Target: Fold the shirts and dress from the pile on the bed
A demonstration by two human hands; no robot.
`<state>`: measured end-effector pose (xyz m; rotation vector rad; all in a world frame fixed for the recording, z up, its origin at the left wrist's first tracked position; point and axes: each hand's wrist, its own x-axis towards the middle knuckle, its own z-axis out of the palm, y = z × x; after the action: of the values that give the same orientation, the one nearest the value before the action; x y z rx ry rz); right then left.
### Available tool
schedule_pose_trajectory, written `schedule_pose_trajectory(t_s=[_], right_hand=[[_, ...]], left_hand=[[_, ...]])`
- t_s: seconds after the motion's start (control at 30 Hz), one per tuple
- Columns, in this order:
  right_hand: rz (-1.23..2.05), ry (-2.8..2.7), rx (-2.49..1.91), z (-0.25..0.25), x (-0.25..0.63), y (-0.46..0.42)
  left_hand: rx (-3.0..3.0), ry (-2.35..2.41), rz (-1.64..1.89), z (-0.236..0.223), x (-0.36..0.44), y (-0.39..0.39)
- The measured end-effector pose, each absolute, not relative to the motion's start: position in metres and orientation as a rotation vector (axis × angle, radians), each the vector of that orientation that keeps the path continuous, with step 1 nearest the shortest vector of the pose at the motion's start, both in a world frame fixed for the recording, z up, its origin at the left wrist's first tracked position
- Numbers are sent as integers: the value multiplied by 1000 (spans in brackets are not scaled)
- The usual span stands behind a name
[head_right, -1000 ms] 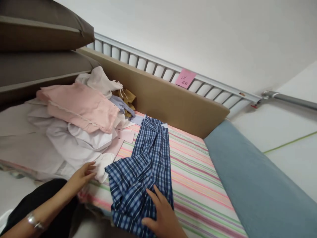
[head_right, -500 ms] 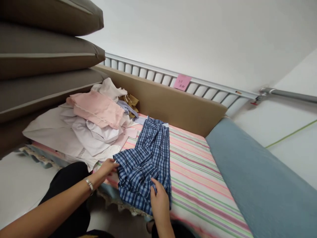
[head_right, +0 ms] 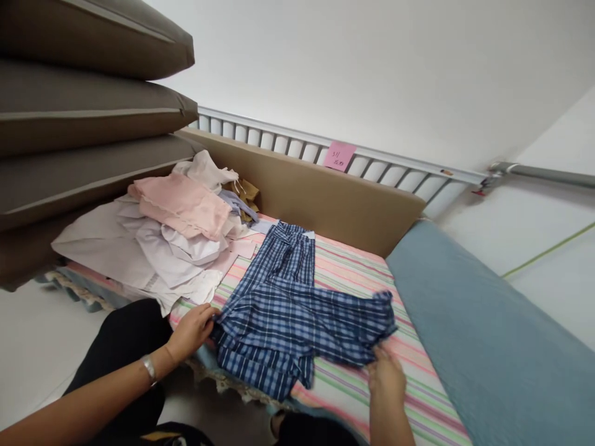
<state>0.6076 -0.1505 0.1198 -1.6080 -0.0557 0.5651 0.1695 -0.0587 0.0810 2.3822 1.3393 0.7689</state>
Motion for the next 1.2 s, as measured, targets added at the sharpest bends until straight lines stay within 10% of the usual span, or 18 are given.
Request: schedule_pose_trajectory(t_s=[0.47, 0.9, 1.2], right_hand=[[1100, -96, -1678, 78, 572, -165], [417, -583, -2156, 134, 607, -110], [-99, -1829, -2260, 139, 504, 98]], left_hand=[[2474, 1308, 392, 72, 183, -61], [2279, 1022, 324, 132, 187, -8], [2133, 534, 355, 69, 233, 44]])
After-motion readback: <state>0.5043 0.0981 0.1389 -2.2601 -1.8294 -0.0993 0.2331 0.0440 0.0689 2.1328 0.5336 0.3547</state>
